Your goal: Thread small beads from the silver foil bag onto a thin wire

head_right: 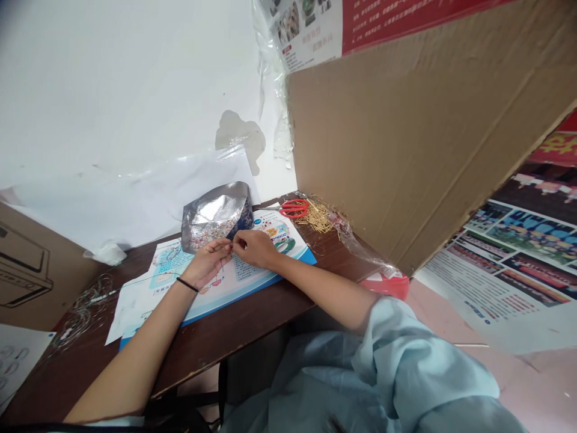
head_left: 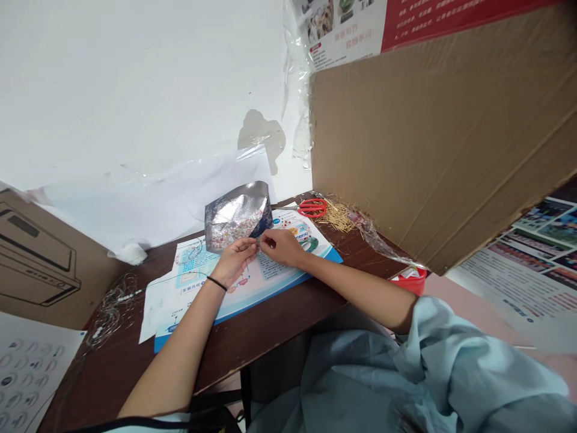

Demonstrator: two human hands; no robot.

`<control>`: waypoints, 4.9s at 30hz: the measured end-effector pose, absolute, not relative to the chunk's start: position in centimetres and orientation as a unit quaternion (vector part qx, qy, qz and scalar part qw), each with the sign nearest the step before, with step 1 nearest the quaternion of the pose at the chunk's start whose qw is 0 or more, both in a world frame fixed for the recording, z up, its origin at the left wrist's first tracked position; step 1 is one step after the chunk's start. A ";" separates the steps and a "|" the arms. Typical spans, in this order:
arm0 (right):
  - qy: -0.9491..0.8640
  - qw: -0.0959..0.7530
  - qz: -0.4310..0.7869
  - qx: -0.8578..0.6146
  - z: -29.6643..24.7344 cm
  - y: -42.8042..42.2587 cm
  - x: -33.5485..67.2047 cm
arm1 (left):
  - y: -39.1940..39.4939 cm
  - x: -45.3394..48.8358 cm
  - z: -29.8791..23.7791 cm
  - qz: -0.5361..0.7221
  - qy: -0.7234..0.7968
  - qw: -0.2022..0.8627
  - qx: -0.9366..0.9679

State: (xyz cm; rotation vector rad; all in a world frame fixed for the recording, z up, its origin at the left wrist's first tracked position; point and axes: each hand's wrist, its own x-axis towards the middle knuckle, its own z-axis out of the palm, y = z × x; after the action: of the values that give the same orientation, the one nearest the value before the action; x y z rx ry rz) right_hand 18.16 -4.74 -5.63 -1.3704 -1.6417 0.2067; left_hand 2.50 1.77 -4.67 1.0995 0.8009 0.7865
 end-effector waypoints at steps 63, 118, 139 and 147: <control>-0.675 0.447 0.097 -0.578 -5.2 -5.0 18.2 | 1.6 2.5 -4.6 0.349 0.356 0.687 0.528; -0.678 0.468 0.079 -0.561 -5.6 -5.0 18.3 | 1.9 2.5 -5.2 0.344 0.335 0.702 0.525; -0.680 0.477 0.054 -0.554 -5.5 -5.1 18.0 | 1.6 2.5 -4.9 0.348 0.332 0.701 0.526; -0.678 0.479 0.055 -0.554 -5.5 -5.0 18.0 | 1.7 2.5 -4.9 0.345 0.339 0.699 0.527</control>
State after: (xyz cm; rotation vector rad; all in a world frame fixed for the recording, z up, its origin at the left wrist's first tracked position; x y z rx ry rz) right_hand 18.01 -5.02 -5.46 -1.3531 -1.6555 0.1333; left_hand 2.55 1.67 -4.95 1.1735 0.7545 0.7697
